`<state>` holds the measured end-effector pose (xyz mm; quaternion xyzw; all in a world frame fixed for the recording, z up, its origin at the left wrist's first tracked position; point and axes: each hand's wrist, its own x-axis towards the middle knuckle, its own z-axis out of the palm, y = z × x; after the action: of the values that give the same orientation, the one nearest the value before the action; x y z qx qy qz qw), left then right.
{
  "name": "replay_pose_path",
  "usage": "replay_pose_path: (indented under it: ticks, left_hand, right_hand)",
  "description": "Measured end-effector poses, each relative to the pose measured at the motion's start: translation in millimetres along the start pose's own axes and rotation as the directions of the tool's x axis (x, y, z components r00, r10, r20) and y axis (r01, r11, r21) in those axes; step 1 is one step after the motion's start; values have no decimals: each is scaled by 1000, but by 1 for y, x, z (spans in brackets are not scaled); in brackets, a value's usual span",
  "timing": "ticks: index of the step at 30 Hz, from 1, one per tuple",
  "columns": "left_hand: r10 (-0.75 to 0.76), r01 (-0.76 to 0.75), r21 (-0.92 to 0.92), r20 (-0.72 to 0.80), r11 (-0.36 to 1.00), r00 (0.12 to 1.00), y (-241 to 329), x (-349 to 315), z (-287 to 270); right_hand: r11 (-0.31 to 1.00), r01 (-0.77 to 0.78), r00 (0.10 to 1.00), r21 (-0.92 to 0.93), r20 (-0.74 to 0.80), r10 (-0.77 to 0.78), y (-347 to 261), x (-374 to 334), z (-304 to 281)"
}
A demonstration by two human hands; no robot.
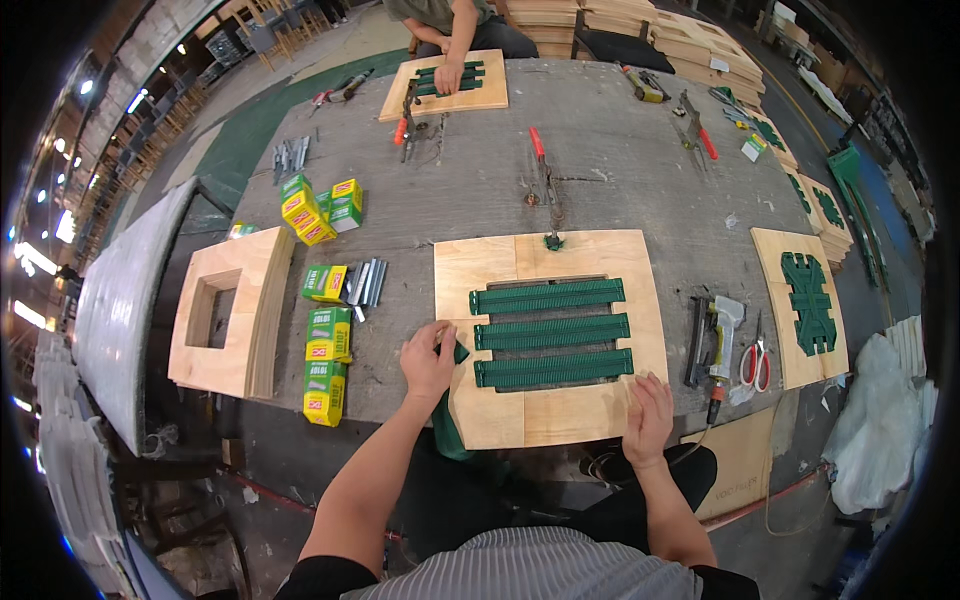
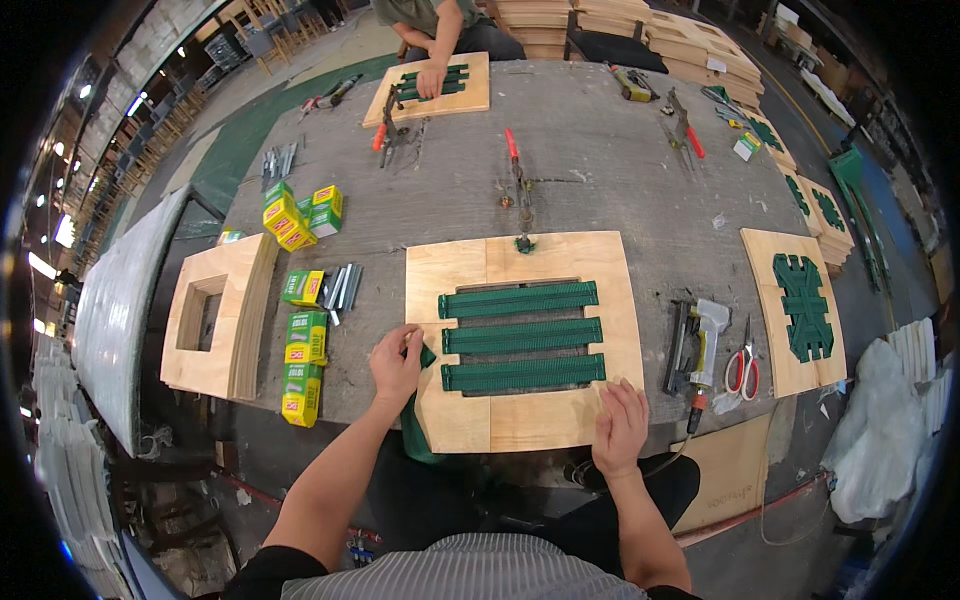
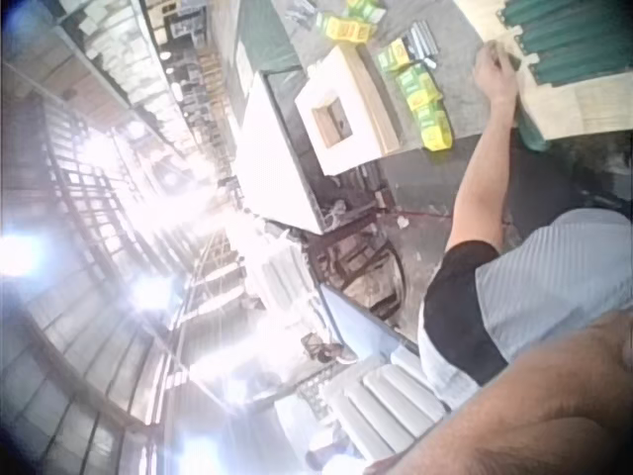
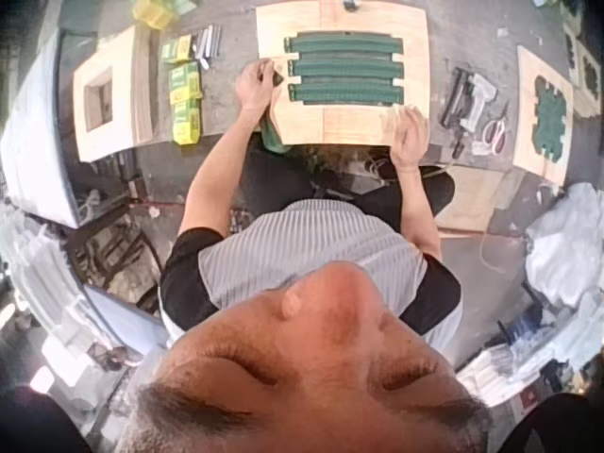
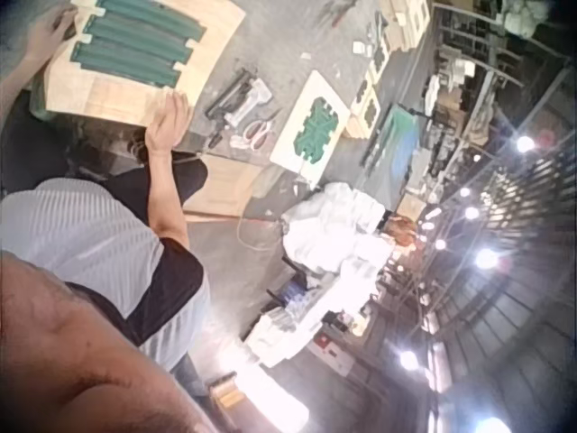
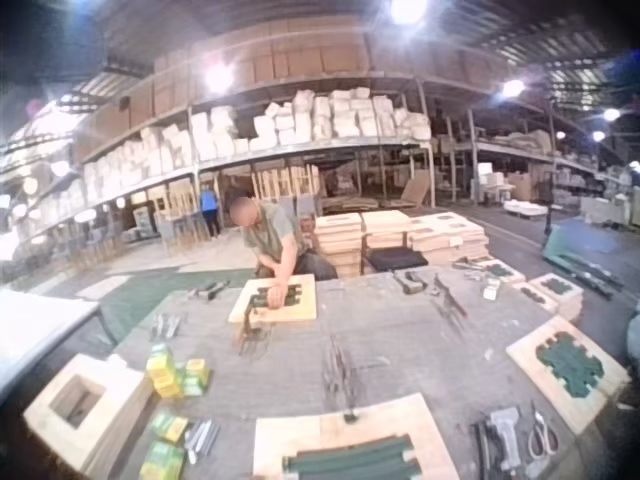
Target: The person assembles green plastic strips into a grid pattern on a wooden board using a pneumatic nail gun. They repeatedly place strips, align them, and fasten them in place. A coworker performs a similar task at an adjacent station.
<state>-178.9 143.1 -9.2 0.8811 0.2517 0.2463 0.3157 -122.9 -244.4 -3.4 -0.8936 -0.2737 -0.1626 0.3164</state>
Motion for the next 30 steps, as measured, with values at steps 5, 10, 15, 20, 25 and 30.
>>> replay_pose_path:
  ticks: [5, 10, 15, 20, 25, 30]
  left_hand:
    - [-162, 162, -53, 17, 985, 987, 7, 0, -14]
    - [-417, 394, -515, 78, 761, 906, 21, -32, -42]
    - [-505, 527, -731, 288, 434, 814, 75, -79, -79]
    - [-508, 575, -775, 396, 261, 764, 109, -103, -99]
    - [-394, 544, -827, 457, 140, 797, 150, -107, -100]
    - [-335, 452, -887, 400, 93, 853, 174, -105, -92]
  right_hand:
    - [999, 20, 997, -25, -72, -22, -4, 5, 9]
    - [997, 69, 991, -22, -109, -71, -2, 3, 13]
    - [997, 52, 988, -49, -140, -58, 9, -2, 8]
    - [997, 80, 982, -4, -174, -79, 10, 7, 5]
    - [994, 62, 985, 85, -164, -47, 21, 20, -9]
    - [990, 64, 998, 127, -12, -64, 9, 20, -25]
